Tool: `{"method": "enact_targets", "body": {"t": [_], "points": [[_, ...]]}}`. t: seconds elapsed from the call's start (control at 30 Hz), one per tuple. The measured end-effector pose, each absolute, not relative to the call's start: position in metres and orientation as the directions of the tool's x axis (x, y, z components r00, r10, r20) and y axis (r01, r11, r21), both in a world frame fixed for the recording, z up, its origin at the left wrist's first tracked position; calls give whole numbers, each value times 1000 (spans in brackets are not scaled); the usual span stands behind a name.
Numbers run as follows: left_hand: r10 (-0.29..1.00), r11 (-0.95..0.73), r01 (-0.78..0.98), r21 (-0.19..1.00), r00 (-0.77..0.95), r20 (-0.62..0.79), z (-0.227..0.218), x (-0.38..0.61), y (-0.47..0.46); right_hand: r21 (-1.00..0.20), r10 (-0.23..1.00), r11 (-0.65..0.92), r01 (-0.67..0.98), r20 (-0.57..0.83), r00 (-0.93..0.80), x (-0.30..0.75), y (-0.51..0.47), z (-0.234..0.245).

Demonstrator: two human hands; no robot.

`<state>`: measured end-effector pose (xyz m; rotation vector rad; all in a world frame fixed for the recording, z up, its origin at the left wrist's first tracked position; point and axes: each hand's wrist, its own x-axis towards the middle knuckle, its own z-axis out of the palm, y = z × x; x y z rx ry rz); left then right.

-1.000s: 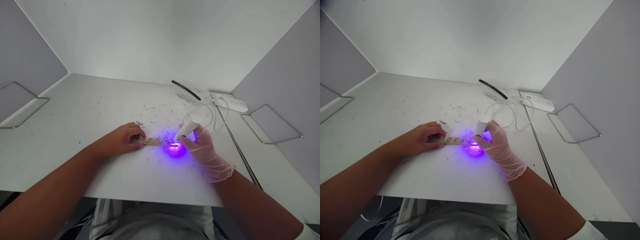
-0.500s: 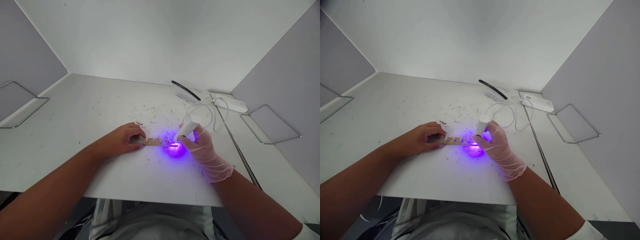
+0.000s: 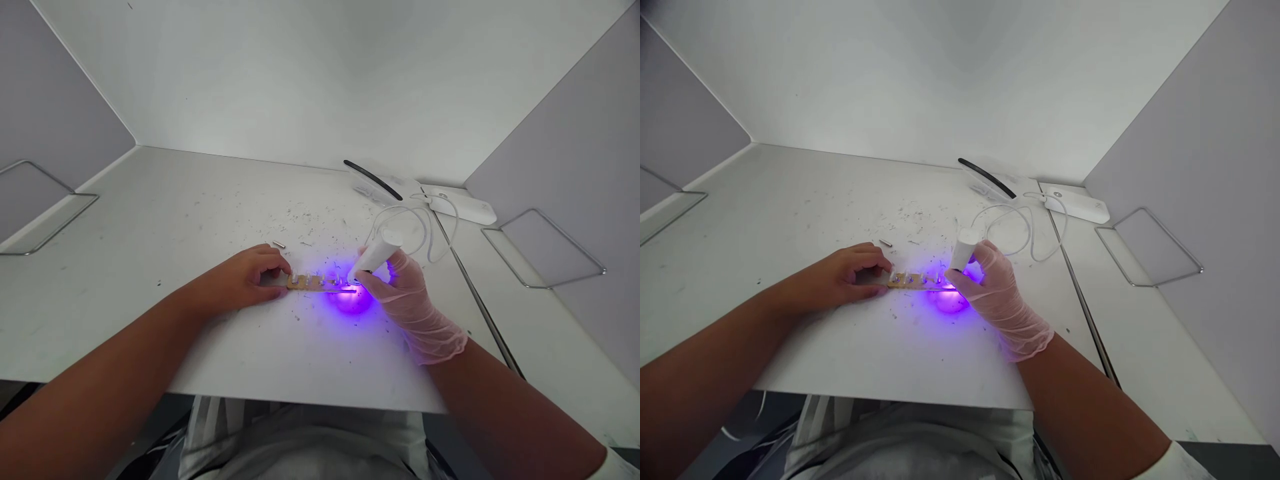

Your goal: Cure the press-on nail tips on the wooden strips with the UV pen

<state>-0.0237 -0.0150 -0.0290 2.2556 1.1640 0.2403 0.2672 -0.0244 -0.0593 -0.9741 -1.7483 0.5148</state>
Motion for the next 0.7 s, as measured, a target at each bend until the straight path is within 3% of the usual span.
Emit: {"method": "enact_targets", "body": {"t": [0.7], "points": [[799,-445,674,590,596,-79,-31,-24,-15,-722,817,565,400,556,-150,268,-26,-56]]}}
